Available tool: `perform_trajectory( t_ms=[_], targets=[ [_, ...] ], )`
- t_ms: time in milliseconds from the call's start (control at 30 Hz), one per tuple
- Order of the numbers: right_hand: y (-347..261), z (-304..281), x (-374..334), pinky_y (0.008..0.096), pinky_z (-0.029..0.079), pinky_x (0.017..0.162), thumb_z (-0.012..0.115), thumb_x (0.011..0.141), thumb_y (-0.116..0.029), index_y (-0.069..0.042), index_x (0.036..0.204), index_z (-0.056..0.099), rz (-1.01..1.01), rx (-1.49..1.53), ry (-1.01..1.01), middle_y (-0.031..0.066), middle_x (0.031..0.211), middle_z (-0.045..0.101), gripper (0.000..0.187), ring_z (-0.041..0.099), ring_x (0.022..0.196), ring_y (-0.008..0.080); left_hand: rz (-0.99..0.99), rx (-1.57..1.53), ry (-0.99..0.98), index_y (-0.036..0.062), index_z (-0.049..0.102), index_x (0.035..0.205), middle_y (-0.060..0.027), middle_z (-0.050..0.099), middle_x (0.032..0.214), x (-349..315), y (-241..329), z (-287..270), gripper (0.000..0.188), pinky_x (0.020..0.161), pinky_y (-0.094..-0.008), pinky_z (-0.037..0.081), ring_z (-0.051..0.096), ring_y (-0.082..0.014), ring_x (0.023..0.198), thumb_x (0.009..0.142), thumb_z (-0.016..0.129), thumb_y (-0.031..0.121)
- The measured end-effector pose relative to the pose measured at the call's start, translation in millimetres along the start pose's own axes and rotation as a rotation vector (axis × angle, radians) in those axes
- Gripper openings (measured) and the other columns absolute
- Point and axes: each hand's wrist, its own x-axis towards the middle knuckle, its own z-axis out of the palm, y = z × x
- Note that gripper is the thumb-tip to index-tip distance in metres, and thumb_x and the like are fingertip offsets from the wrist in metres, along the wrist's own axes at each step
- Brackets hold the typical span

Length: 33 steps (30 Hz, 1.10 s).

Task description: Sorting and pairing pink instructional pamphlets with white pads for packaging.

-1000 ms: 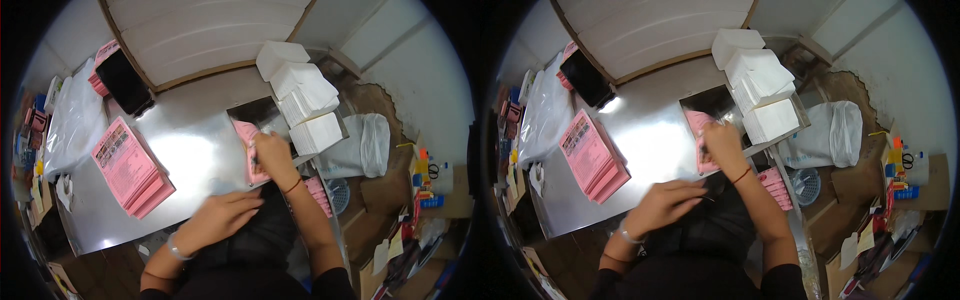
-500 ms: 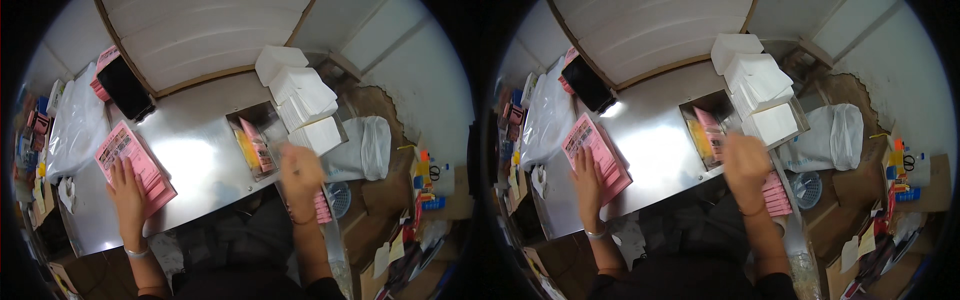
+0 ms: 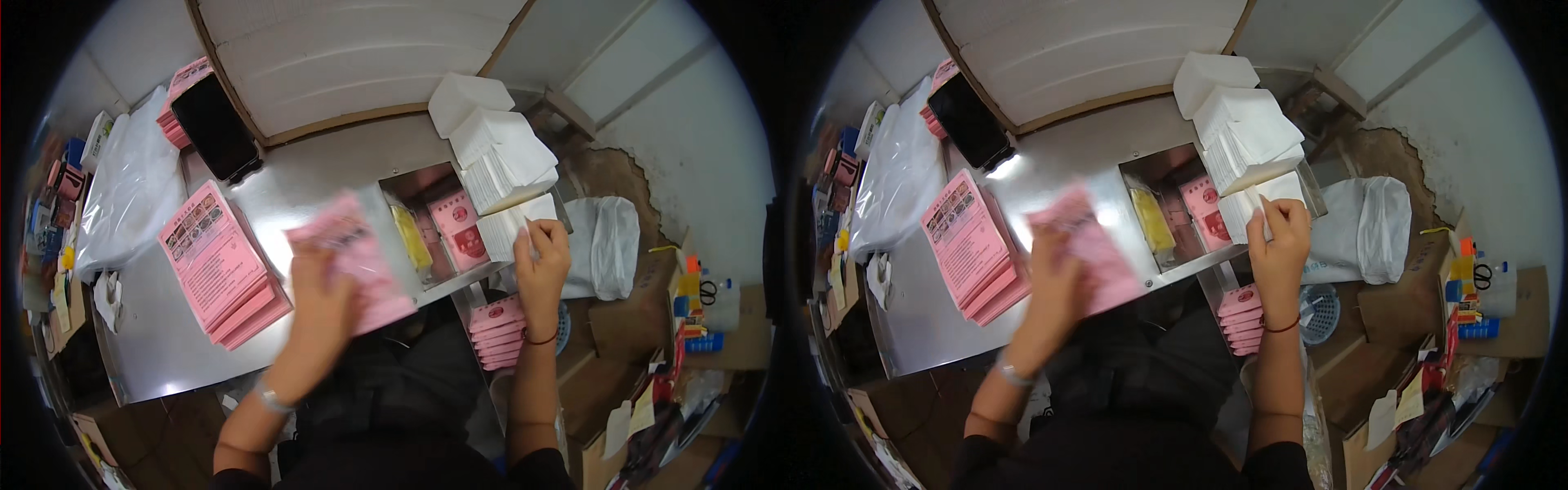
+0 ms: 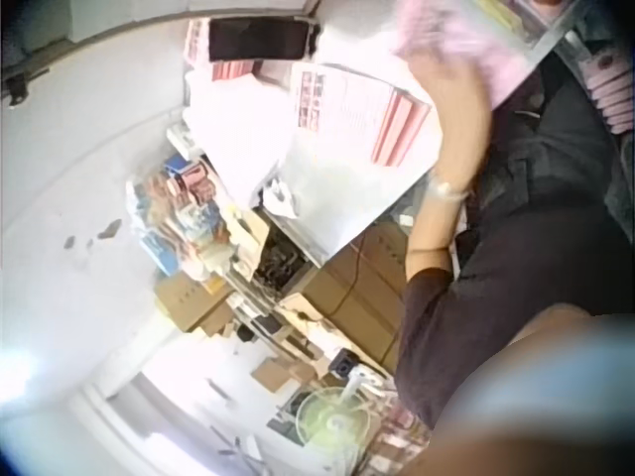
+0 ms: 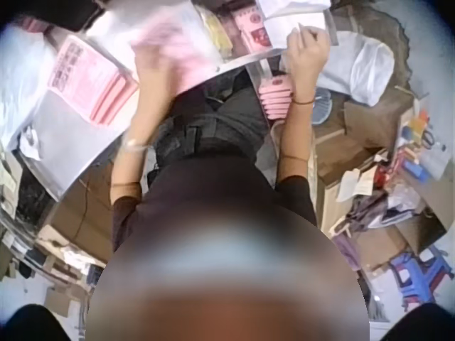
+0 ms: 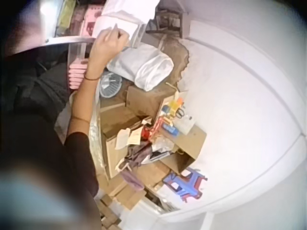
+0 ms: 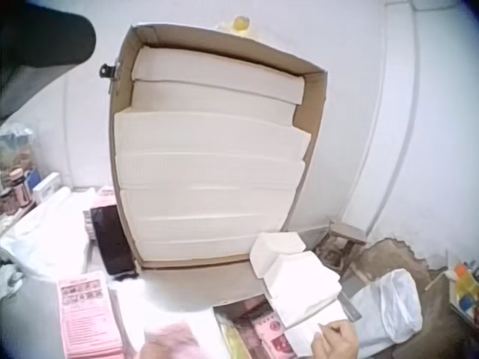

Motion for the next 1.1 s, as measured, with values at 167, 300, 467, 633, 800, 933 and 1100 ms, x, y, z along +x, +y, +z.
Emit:
perform_trajectory(
  t_ms=[167,300,467,633,800,933,1100],
  targets=[
    [3.7,-17.5,8.5,0.0398,0.046,0.083,0.068,0.08,-0.004,0.003,0.109,0.068,-0.075,-0.006,-0.112,0.0141,0.095,0.057,0.029,0.054,0.092,0.0307,0.017,-0.124,-0.144,0.0001,0.054,0.099,-0.033,0.033,0.147,-5.6,29.4,35.8,0.027,0.111,-0.0617,0.027,0.029,-0.0553,0.136,0.079,0.069,0.009],
    [-4.6,-6.3,3.1,0.0411,0.047,0.084,0.067,0.082,-0.004,0.002,0.109,0.067,-0.16,-0.137,-0.094,0.0145,0.098,0.059,0.028,0.055,0.093,0.032,0.032,-0.106,-0.209,-0.0009,0.053,0.103,-0.0316,0.033,0.148,-7.0,19.6,30.5,0.031,0.111,-0.0619,0.026,0.03,-0.0542,0.137,0.078,0.069,0.008],
    [3.7,-3.0,1.2,0.041,0.047,0.082,0.066,0.084,-0.004,0.003,0.105,0.068,-0.082,-0.115,-0.013,0.0147,0.098,0.06,0.022,0.055,0.093,0.0319,-0.033,0.053,-0.131,0.0006,0.055,0.103,-0.0295,0.033,0.148,-6.5,31.4,28.5,0.03,0.11,-0.0632,0.027,0.027,-0.0529,0.139,0.078,0.069,0.009],
    [-0.8,-9.1,3.0,0.0408,0.047,0.082,0.066,0.085,-0.004,0.004,0.106,0.068,-0.158,-0.134,-0.059,0.0142,0.098,0.06,0.023,0.055,0.092,0.0315,-0.04,-0.002,-0.07,0.0002,0.055,0.099,-0.0324,0.029,0.148,-6.6,30.7,27.4,0.028,0.107,-0.0678,0.026,0.025,-0.0563,0.138,0.079,0.069,0.014],
    [-1.9,-7.1,0.6,0.0412,0.047,0.081,0.066,0.084,-0.003,0.004,0.107,0.067,-0.186,-0.202,-0.066,0.014,0.098,0.06,0.025,0.055,0.092,0.0317,-0.03,0.008,-0.084,0.0003,0.055,0.099,-0.0327,0.029,0.148,-5.6,31.7,26.9,0.028,0.107,-0.0673,0.026,0.024,-0.0571,0.138,0.079,0.069,0.014],
    [3.3,-7.3,0.9,0.0415,0.048,0.082,0.067,0.082,-0.003,0.005,0.108,0.066,-0.174,-0.172,-0.06,0.0141,0.099,0.06,0.027,0.055,0.093,0.0328,-0.029,0.001,-0.078,0.0005,0.056,0.099,-0.0332,0.03,0.147,-5.3,31.9,27.4,0.029,0.108,-0.0659,0.027,0.025,-0.0572,0.137,0.079,0.07,0.014],
    [19.3,-11.3,3.7,0.0453,0.047,0.085,0.068,0.079,-0.006,0.002,0.11,0.067,-0.215,-0.141,-0.029,0.0126,0.104,0.063,0.033,0.057,0.095,0.0348,0.013,-0.068,-0.103,0.0011,0.059,0.106,-0.03,0.038,0.144,-13.8,25.2,23.9,0.033,0.109,-0.0624,0.029,0.029,-0.0519,0.137,0.077,0.068,0.013]
  ],
)
